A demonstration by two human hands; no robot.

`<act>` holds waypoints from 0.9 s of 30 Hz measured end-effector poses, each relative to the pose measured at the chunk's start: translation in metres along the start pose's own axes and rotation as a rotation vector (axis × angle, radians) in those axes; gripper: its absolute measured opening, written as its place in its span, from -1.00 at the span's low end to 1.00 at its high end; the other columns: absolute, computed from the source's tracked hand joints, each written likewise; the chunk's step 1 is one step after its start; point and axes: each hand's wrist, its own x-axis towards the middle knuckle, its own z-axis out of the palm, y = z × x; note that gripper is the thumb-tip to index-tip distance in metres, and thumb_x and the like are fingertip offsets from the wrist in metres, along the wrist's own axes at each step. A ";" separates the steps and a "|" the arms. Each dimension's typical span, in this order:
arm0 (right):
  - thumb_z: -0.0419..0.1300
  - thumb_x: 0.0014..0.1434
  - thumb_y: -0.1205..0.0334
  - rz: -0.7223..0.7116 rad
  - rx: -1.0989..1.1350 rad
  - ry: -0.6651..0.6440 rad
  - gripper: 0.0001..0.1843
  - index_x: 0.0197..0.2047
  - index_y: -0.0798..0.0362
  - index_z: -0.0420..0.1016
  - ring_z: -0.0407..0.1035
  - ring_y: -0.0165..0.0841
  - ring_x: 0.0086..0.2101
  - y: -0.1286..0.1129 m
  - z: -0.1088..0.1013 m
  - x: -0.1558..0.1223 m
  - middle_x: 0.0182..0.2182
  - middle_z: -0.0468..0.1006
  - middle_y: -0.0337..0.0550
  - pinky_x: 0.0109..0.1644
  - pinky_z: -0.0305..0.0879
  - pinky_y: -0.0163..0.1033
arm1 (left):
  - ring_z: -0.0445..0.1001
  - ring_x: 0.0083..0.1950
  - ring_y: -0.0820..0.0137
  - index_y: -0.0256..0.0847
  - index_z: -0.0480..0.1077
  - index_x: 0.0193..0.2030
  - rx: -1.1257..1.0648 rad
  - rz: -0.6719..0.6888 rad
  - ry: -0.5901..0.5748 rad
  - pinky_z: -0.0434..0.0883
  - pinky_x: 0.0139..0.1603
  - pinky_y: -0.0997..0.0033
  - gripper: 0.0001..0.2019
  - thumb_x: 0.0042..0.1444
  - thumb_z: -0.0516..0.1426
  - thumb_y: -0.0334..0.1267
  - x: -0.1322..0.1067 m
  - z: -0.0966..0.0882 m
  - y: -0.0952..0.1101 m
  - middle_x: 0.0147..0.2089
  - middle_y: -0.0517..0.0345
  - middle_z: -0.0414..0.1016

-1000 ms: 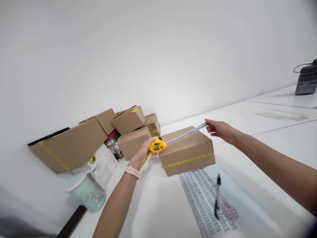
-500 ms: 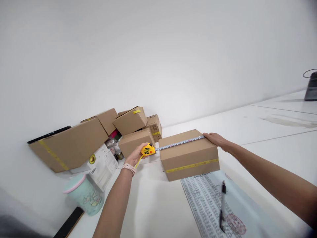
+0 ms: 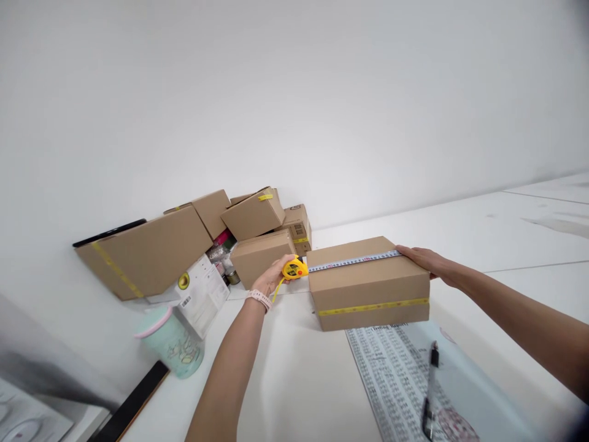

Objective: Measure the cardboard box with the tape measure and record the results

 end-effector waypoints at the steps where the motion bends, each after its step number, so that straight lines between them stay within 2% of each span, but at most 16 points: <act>1: 0.11 0.09 -0.30 -0.008 -0.012 0.012 -0.50 -0.33 0.01 0.44 0.49 -0.12 -0.31 0.000 0.001 0.000 -0.28 0.61 0.06 -0.34 0.41 -0.09 | 0.48 0.04 0.22 -0.24 0.35 0.15 0.000 0.005 0.002 0.49 0.01 0.07 -0.64 0.29 0.15 -0.13 0.000 0.001 -0.001 0.13 -0.04 0.41; 4: 0.14 0.10 -0.22 -0.037 -0.078 0.094 -0.57 -0.44 0.00 0.38 0.45 -0.10 -0.30 -0.001 0.003 0.004 -0.36 0.58 0.04 -0.31 0.34 -0.08 | 0.49 0.02 0.23 -0.24 0.36 0.14 0.001 0.023 0.013 0.50 0.00 0.09 -0.65 0.30 0.15 -0.13 -0.002 0.003 0.002 0.12 -0.04 0.42; 6: 0.17 0.10 -0.15 -0.059 -0.125 0.165 -0.61 -0.47 0.00 0.36 0.42 -0.07 -0.29 -0.004 0.001 0.009 -0.39 0.55 0.05 -0.28 0.28 -0.06 | 0.50 -0.03 0.27 -0.27 0.40 0.07 0.000 0.049 0.009 0.50 -0.06 0.23 -0.66 0.26 0.17 -0.11 -0.009 0.002 0.010 0.05 -0.04 0.48; 8: 0.17 0.11 -0.12 -0.090 -0.144 0.216 -0.63 -0.47 0.02 0.37 0.39 -0.08 -0.28 -0.010 -0.006 0.012 -0.39 0.54 0.06 -0.26 0.25 -0.06 | 0.52 -0.08 0.30 -0.28 0.45 0.01 0.001 0.074 -0.038 0.48 -0.14 0.40 -0.64 0.15 0.26 -0.11 -0.024 0.002 0.022 -0.03 -0.04 0.53; 10: 0.14 0.16 -0.13 -0.147 -0.126 0.234 -0.61 -0.42 0.04 0.40 0.38 -0.15 -0.27 -0.022 -0.017 0.015 -0.33 0.55 0.05 -0.25 0.24 -0.11 | 0.53 -0.11 0.27 -0.28 0.47 0.00 0.013 0.074 -0.133 0.47 -0.23 0.44 -0.53 -0.01 0.36 -0.11 -0.049 0.008 0.030 -0.04 -0.08 0.55; 12: 0.11 0.19 -0.17 -0.227 -0.091 0.211 -0.58 -0.36 0.05 0.44 0.37 -0.22 -0.25 -0.037 -0.025 0.014 -0.26 0.56 0.00 -0.23 0.26 -0.18 | 0.55 -0.15 0.19 -0.28 0.48 0.04 0.023 0.029 -0.271 0.49 -0.29 0.35 -0.41 -0.14 0.41 -0.08 -0.081 0.026 0.027 -0.01 -0.16 0.56; 14: 0.15 0.17 -0.20 -0.330 -0.050 0.126 -0.57 -0.34 0.03 0.49 0.36 -0.26 -0.23 -0.054 -0.026 0.011 -0.25 0.57 -0.07 -0.19 0.27 -0.22 | 0.56 -0.21 0.19 -0.23 0.47 0.05 -0.026 -0.087 -0.504 0.52 -0.28 0.24 -0.36 -0.20 0.43 -0.06 -0.116 0.059 0.009 -0.05 -0.15 0.57; 15: 0.18 0.15 -0.21 -0.378 -0.034 0.062 -0.57 -0.36 0.02 0.50 0.36 -0.26 -0.23 -0.061 -0.023 0.009 -0.27 0.57 -0.09 -0.17 0.27 -0.22 | 0.56 -0.23 0.21 -0.24 0.48 -0.01 -0.102 -0.120 -0.574 0.51 -0.25 0.25 -0.36 -0.29 0.47 -0.08 -0.132 0.079 -0.004 -0.12 -0.11 0.58; 17: 0.23 0.09 -0.24 -0.440 -0.038 -0.061 -0.54 -0.41 0.02 0.51 0.37 -0.25 -0.26 -0.073 -0.009 0.006 -0.34 0.57 -0.11 -0.17 0.28 -0.21 | 0.58 -0.19 0.20 -0.25 0.48 -0.11 -0.334 -0.109 -0.515 0.48 -0.14 0.24 -0.40 -0.32 0.46 -0.05 -0.157 0.121 -0.031 -0.19 -0.07 0.57; 18: 0.24 0.07 -0.27 -0.446 -0.065 -0.083 -0.53 -0.42 0.02 0.51 0.38 -0.24 -0.27 -0.076 0.000 0.005 -0.36 0.57 -0.11 -0.18 0.28 -0.19 | 0.59 -0.18 0.16 -0.24 0.46 -0.14 -0.436 -0.118 -0.473 0.48 -0.10 0.18 -0.42 -0.31 0.44 -0.02 -0.165 0.140 -0.041 -0.21 -0.07 0.56; 19: 0.23 0.07 -0.29 -0.439 -0.101 -0.072 -0.51 -0.42 0.02 0.52 0.39 -0.22 -0.28 -0.078 0.010 0.006 -0.36 0.58 -0.10 -0.17 0.29 -0.18 | 0.58 -0.16 0.13 -0.23 0.45 -0.13 -0.507 -0.134 -0.436 0.48 -0.07 0.12 -0.44 -0.25 0.41 0.03 -0.170 0.157 -0.047 -0.23 -0.08 0.56; 21: 0.14 0.14 -0.30 -0.413 -0.177 0.012 -0.48 -0.33 0.03 0.55 0.42 -0.16 -0.24 -0.077 0.029 0.011 -0.29 0.61 -0.05 -0.13 0.31 -0.15 | 0.56 -0.15 0.12 -0.23 0.44 -0.13 -0.621 -0.121 -0.360 0.50 -0.11 0.07 -0.45 -0.18 0.35 0.11 -0.172 0.182 -0.046 -0.21 -0.09 0.55; 23: -0.01 0.25 -0.24 -0.384 -0.233 0.107 -0.45 -0.19 0.05 0.56 0.44 -0.08 -0.13 -0.073 0.042 0.018 -0.16 0.62 0.04 -0.03 0.30 -0.09 | 0.52 -0.21 0.18 -0.27 0.44 -0.15 -0.658 -0.114 -0.307 0.53 -0.21 0.11 -0.44 -0.15 0.31 0.16 -0.163 0.193 -0.029 -0.20 -0.08 0.52; 25: -0.18 0.33 -0.15 -0.352 -0.288 0.151 -0.39 -0.03 0.07 0.54 0.42 -0.01 -0.01 -0.068 0.048 0.025 -0.02 0.59 0.11 0.07 0.27 0.01 | 0.48 -0.28 0.25 -0.31 0.45 -0.20 -0.649 -0.104 -0.249 0.53 -0.30 0.17 -0.46 -0.14 0.29 0.15 -0.149 0.196 -0.009 -0.23 -0.05 0.49; 27: -0.29 0.34 -0.11 -0.335 -0.348 0.170 -0.33 0.12 0.04 0.49 0.37 0.04 0.09 -0.064 0.051 0.028 0.12 0.52 0.09 0.14 0.22 0.10 | 0.45 -0.33 0.30 -0.34 0.43 -0.23 -0.641 -0.108 -0.190 0.52 -0.33 0.22 -0.51 -0.10 0.27 0.09 -0.133 0.196 0.007 -0.26 -0.05 0.47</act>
